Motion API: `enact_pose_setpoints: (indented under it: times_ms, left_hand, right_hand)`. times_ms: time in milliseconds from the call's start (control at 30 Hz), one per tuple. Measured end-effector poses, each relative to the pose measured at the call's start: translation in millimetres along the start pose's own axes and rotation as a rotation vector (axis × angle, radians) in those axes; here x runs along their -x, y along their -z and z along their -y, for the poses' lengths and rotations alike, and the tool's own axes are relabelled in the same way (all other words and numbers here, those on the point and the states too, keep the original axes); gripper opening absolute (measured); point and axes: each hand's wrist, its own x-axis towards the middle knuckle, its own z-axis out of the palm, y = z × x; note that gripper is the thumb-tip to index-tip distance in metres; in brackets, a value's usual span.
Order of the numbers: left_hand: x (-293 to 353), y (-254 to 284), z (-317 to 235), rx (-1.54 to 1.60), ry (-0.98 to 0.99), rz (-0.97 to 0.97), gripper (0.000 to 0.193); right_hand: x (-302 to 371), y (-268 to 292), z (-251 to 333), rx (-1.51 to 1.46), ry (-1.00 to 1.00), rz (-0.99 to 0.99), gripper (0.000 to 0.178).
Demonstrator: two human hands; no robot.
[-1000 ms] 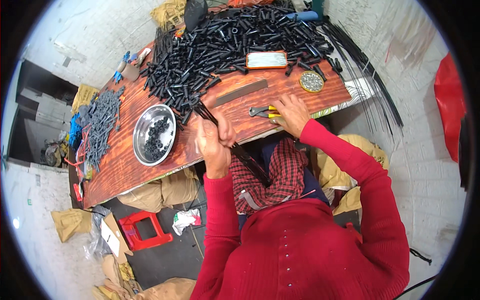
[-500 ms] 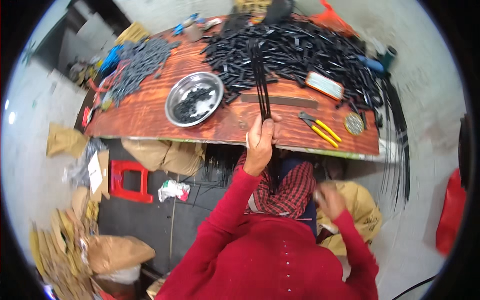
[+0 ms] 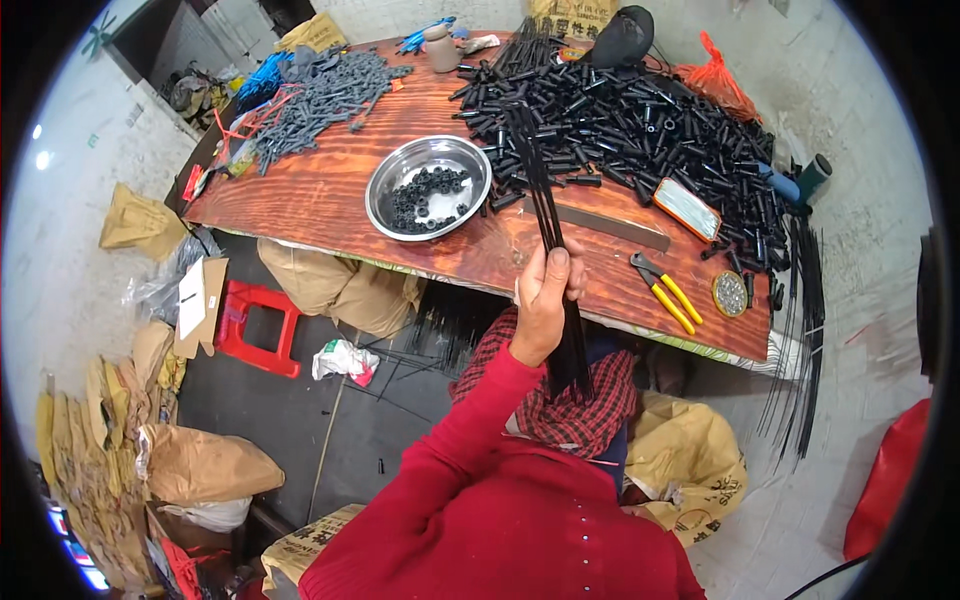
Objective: Assembling and stripping bundles of black cables at a workbench.
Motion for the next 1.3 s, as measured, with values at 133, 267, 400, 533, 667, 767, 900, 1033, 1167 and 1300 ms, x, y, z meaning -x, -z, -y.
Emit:
enact_pose_setpoints:
  times_ms: [133, 267, 400, 533, 667, 767, 900, 1033, 1167, 1300]
  left_hand:
    - [-5, 13, -10, 0.023, -0.039, -0.031, 0.030]
    - [-7, 22, -25, 0.056, -0.061, -0.067, 0.027]
    - [-3, 21, -25, 0.135, -0.079, -0.089, 0.028]
    - [11, 21, -25, 0.151, -0.072, -0.111, 0.029]
    - [18, 20, -29, 0.164, -0.085, -0.113, 0.028]
    - [24, 15, -42, 0.212, -0.091, -0.131, 0.026]
    - [24, 23, -74, 0.284, -0.135, -0.090, 0.018]
    - [21, 36, -94, 0.485, -0.208, -0.001, 0.022]
    - [25, 28, -98, 0.648, -0.166, 0.055, 0.017]
    - [34, 15, -82, 0.746, -0.021, 0.088, 0.013]
  right_hand:
    - [12, 4, 7, 0.052, -0.043, 0.085, 0.021]
    - [44, -29, 50, 0.016, -0.004, -0.084, 0.019]
    - [28, -2, 6, 0.050, 0.322, 0.079, 0.021]
    - [-2, 38, -97, 0.073, 0.074, -0.122, 0.037]
    - [23, -26, -97, 0.150, 0.026, -0.033, 0.028]
    - [49, -70, -95, 0.146, -0.017, -0.009, 0.024]
    - [41, -12, 48, 0.087, -0.078, -0.028, 0.023]
    - [53, -9, 19, 0.114, 0.189, 0.097, 0.026]
    - [33, -17, 89, 0.353, 0.367, -0.285, 0.047]
    - [36, -74, 169, 0.168, 0.779, -0.161, 0.063]
